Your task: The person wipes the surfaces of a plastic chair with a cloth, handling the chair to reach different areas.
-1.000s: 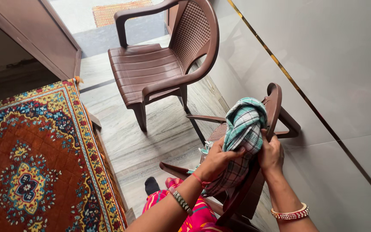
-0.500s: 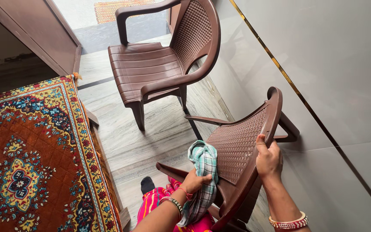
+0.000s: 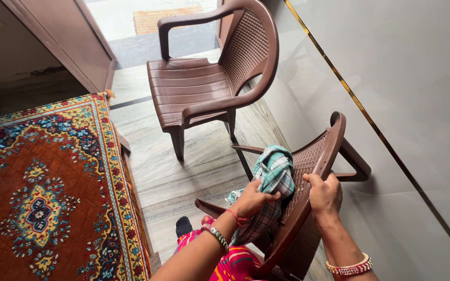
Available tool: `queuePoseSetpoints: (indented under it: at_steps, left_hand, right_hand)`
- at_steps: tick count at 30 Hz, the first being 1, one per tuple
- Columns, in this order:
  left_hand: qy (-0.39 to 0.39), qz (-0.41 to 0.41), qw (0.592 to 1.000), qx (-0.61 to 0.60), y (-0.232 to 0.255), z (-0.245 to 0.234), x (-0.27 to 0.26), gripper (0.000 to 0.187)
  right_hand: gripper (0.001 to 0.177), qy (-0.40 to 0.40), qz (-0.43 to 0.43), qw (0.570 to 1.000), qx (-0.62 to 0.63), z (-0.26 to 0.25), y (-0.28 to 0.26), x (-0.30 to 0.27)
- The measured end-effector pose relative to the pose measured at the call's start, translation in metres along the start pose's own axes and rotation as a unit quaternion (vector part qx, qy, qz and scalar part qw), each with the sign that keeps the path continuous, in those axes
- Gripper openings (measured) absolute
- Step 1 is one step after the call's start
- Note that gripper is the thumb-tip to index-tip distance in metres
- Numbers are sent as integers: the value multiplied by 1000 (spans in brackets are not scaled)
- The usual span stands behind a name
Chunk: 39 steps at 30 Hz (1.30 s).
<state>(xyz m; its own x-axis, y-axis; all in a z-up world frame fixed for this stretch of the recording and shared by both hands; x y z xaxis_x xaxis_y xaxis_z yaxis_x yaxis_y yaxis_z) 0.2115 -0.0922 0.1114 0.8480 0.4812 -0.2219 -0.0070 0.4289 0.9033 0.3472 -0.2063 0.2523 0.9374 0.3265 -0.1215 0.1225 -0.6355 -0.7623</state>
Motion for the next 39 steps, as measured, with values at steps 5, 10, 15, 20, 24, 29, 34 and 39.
queuePoseSetpoints:
  at_steps: [5,10,15,20,24,29,34,39]
  left_hand:
    - [14,-15,999,27,31,4,-32,35]
    - [19,-23,999,23,57,-3,-40,35]
    - [59,-2,998,25,56,-25,-44,35]
    - [159,-28,986,-44,30,-37,-49,38]
    - [162,-22,981,-104,17,-34,-39,38]
    - [198,-30,978,-57,6,-35,-30,37]
    - [173,-38,975,-136,0,-39,-23,38]
    - [170,-52,979,-100,-6,-58,-16,45]
  right_hand:
    - [29,-4,5,995,99,12,-7,-3]
    - [29,-31,-29,996,79,22,-28,-9]
    - [30,-58,-48,996,54,40,-50,-19]
    - [33,-81,-45,996,22,46,-55,-23]
    - [33,-79,-77,994,-20,39,-51,-8]
    - [33,-78,-110,988,-74,34,-49,9]
    - [33,-88,-93,988,-88,37,-58,14]
    - [32,-76,-109,990,-47,42,-66,3]
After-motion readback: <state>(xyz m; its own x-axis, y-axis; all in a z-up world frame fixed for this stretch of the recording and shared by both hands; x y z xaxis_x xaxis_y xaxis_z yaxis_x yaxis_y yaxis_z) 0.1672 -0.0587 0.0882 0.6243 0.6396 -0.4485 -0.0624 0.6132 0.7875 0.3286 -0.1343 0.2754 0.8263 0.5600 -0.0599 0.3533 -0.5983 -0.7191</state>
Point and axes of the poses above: each hand's wrist, its own x-axis towards the middle knuckle, its own z-axis out of the palm, y = z × x, the point moved 4 cm from there along x, towards the middle knuckle
